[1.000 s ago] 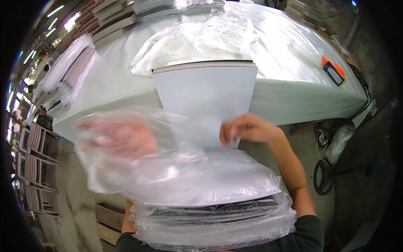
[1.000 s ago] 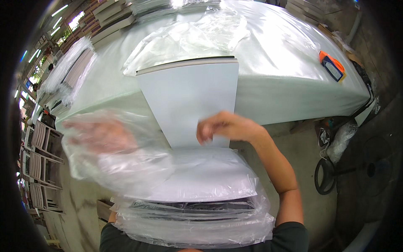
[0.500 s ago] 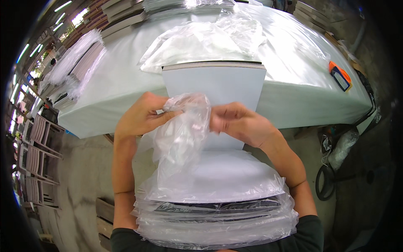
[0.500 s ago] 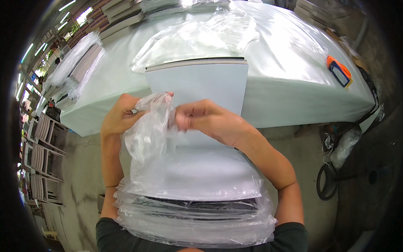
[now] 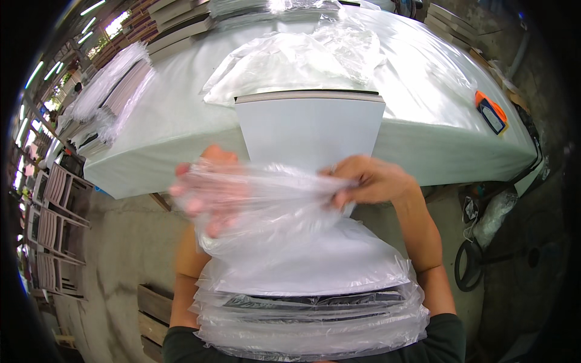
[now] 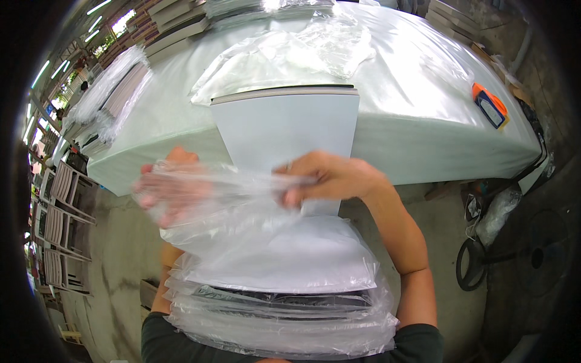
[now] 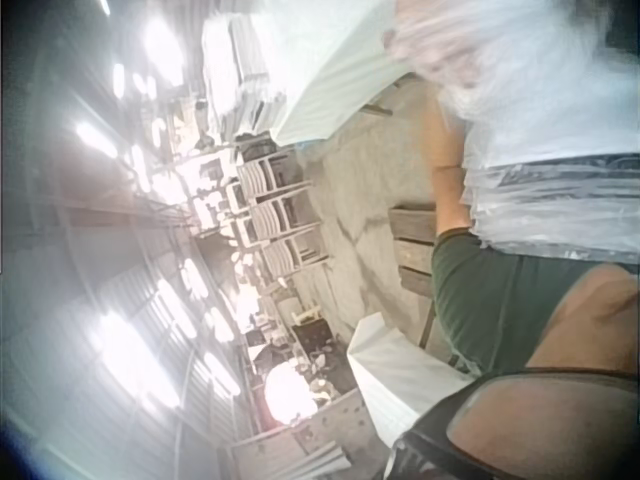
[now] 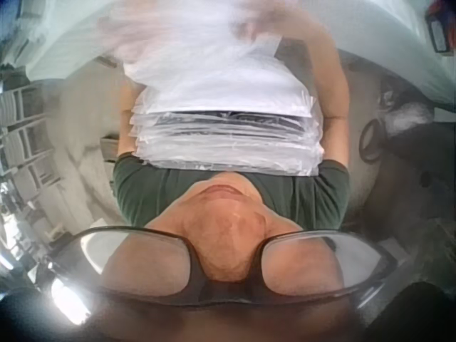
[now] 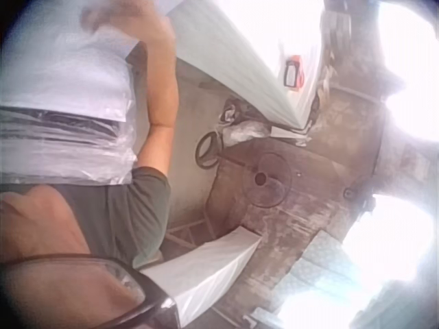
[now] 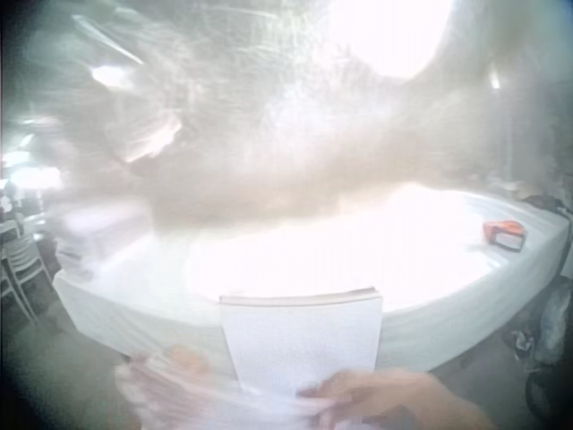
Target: The person wraps individual black books or folders in clear plastic bags, pulling each bag over an item and smoothing it down before placing the packaged item onto a growing stack.
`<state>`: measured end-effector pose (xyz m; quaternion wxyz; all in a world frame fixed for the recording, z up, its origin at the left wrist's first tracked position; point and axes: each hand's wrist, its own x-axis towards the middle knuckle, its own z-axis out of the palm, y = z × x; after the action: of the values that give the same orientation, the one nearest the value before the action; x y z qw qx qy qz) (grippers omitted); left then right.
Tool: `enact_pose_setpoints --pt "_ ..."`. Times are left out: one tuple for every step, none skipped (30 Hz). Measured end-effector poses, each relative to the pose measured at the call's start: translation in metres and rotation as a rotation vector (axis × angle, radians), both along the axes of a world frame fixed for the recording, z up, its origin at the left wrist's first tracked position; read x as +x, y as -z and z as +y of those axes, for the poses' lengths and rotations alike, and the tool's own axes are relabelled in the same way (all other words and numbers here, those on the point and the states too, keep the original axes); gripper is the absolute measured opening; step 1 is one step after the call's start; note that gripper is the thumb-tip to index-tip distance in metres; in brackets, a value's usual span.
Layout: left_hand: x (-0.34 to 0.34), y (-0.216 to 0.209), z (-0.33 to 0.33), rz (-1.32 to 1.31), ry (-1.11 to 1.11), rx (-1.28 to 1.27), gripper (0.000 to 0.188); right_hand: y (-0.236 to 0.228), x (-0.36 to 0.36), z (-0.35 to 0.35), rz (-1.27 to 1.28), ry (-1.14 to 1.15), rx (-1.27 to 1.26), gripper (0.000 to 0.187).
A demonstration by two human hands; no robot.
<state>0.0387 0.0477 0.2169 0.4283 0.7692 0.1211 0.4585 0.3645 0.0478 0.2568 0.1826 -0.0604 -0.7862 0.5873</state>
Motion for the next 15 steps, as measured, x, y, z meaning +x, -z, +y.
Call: enact_pose_setpoints --pt "0.000 0.002 0.001 -0.026 0.006 -0.004 0.020 0.003 0.005 -0.001 0.070 0.161 -0.079 0.033" --pt "-0.001 -0.001 0.000 -0.055 -0.010 -0.004 0.020 0.005 0.010 -0.004 0.152 0.313 -0.149 0.038" --pt "-0.003 -0.004 -0.001 -0.092 -0.023 -0.004 0.021 0.009 0.015 -0.004 0.322 0.309 -0.588 0.043" --pt "-0.005 -0.006 0.002 -0.136 -0.038 -0.001 0.022 0.015 0.014 -0.008 0.406 0.306 -0.807 0.045" --pt "-0.017 -0.004 -0.003 -0.175 -0.098 -0.005 0.022 0.027 0.003 -0.005 0.482 0.267 -1.046 0.048" --pt "-0.021 -0.013 -0.010 -0.212 -0.121 0.004 0.023 0.031 -0.015 -0.024 0.031 0.373 -0.468 0.052" --pt "-0.022 -0.020 -0.015 -0.230 -0.142 0.006 0.025 0.038 -0.020 -0.023 -0.183 0.422 -0.167 0.055" --pt "-0.022 -0.019 -0.014 -0.233 -0.148 -0.002 0.026 0.053 -0.024 -0.017 -0.399 0.456 0.130 0.057" --pt "-0.026 -0.020 -0.020 -0.223 -0.171 -0.015 0.027 0.078 -0.026 0.010 0.181 -0.059 -0.296 0.054" --pt "-0.016 -0.017 -0.007 -0.181 -0.116 -0.038 0.029 0.080 -0.011 0.017 0.488 -0.224 -0.489 0.053" --pt "-0.005 -0.012 0.003 -0.118 -0.067 -0.077 0.030 0.085 0.004 0.026 0.758 -0.499 -0.688 0.052" --pt "-0.005 -0.013 0.000 -0.069 -0.057 -0.103 0.032 0.070 0.008 0.025 0.429 -0.459 -0.663 0.045" --pt "-0.003 -0.012 -0.003 -0.006 -0.042 -0.146 0.033 0.059 0.004 0.015 0.092 -0.286 -0.353 0.038" --pt "0.000 -0.015 -0.005 0.066 -0.018 -0.197 0.035 0.036 -0.002 -0.002 -0.258 -0.207 -0.024 0.034" --pt "0.002 -0.019 -0.007 0.145 0.006 -0.243 0.037 0.043 -0.001 0.002 -0.253 -0.205 -0.023 0.034"
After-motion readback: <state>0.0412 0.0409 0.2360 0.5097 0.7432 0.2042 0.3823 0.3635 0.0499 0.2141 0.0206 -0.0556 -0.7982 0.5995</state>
